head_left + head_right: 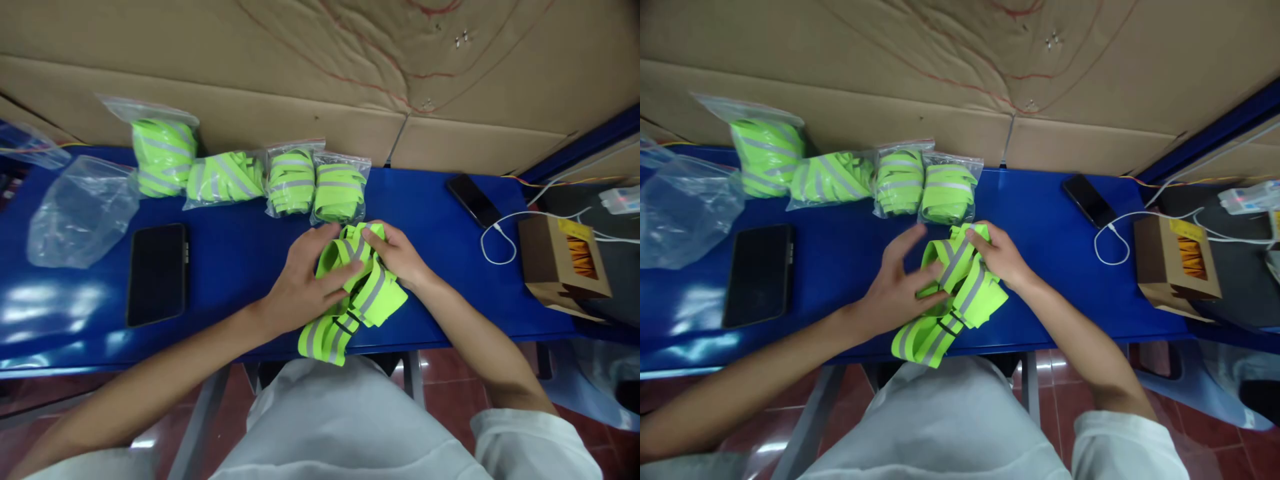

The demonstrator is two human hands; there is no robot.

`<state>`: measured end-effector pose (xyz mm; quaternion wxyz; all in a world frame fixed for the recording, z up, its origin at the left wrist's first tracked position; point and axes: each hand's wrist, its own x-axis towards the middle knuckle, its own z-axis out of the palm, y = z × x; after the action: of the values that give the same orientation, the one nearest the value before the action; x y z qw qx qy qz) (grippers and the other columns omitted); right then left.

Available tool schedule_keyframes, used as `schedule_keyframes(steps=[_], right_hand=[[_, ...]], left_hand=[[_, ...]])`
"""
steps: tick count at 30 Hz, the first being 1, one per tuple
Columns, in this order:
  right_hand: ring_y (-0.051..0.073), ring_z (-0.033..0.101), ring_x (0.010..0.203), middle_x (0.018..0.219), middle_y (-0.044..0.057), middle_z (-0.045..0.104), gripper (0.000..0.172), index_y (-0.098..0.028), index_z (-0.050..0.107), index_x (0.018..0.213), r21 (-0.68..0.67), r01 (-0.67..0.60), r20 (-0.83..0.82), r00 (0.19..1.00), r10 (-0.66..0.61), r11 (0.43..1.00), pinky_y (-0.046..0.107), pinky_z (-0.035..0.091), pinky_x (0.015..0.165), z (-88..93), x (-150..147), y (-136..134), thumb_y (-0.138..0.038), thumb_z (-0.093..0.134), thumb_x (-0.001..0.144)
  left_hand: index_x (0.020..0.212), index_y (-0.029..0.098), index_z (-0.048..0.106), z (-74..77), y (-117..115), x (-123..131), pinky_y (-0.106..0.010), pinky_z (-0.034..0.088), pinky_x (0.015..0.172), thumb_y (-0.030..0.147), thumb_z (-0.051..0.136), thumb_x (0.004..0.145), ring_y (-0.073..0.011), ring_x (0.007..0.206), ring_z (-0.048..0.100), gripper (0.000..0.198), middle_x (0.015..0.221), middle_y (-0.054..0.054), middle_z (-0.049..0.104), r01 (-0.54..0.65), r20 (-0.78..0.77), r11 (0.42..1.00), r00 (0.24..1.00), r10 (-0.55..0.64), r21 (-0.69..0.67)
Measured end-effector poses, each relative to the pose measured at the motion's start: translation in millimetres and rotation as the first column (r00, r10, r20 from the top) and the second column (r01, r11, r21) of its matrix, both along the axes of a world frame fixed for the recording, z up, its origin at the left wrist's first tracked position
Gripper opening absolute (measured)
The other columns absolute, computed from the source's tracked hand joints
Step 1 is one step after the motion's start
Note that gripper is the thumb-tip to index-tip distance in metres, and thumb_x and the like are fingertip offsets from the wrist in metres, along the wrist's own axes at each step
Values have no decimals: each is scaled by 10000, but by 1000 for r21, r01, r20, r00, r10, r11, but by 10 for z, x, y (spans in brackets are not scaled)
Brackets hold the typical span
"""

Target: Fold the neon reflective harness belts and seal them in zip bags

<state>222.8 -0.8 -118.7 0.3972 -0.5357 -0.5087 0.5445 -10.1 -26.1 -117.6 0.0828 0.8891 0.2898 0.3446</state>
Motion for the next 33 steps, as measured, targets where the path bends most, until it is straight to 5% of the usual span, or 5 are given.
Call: schedule_keyframes(steps=[9,16,22,28,33], right_hand=[[261,627,1332,1502,76,617,502,-302,585,1469,493,-72,257,964,-67,867,435,500,1134,364,63,-227,-590,442,1084],[319,613,1381,1508,119,637,605,-270,501,1566,492,-669,802,598,9,557,517,446,1165,527,0,-392,-479,652,1019],[262,713,1146,1256,99,759,349,-178,657,1318,476,-654,818,574,-24,588,405,521,915,320,99,-188,-360,676,1021],[253,728,1111,1212,105,776,243,-173,682,1269,600,-622,759,642,-110,503,421,504,932,347,104,-212,-278,594,1069],[255,713,1165,1218,89,791,310,-173,723,1268,679,-672,734,604,-312,296,428,510,957,332,27,-276,-127,736,961]], left_hand=[[1267,177,629,128,118,-88,-317,573,890,333,664,1027,-195,994,759,288,1108,-66,785,128,9,966,992,-129,-224],[1139,200,704,172,199,-103,-233,517,812,482,671,978,-147,918,682,326,1026,-7,742,207,350,450,899,262,-869],[994,197,714,168,302,-91,-257,511,762,488,643,962,-166,853,643,301,929,-17,696,261,291,131,826,482,-957],[1285,215,691,192,255,-221,-416,503,1101,580,434,1077,-261,1280,592,493,1301,-126,637,71,391,832,903,181,-550],[1291,212,616,208,162,-248,-462,504,1093,487,702,969,-302,1348,567,433,1423,-174,552,66,183,970,983,-23,-232]])
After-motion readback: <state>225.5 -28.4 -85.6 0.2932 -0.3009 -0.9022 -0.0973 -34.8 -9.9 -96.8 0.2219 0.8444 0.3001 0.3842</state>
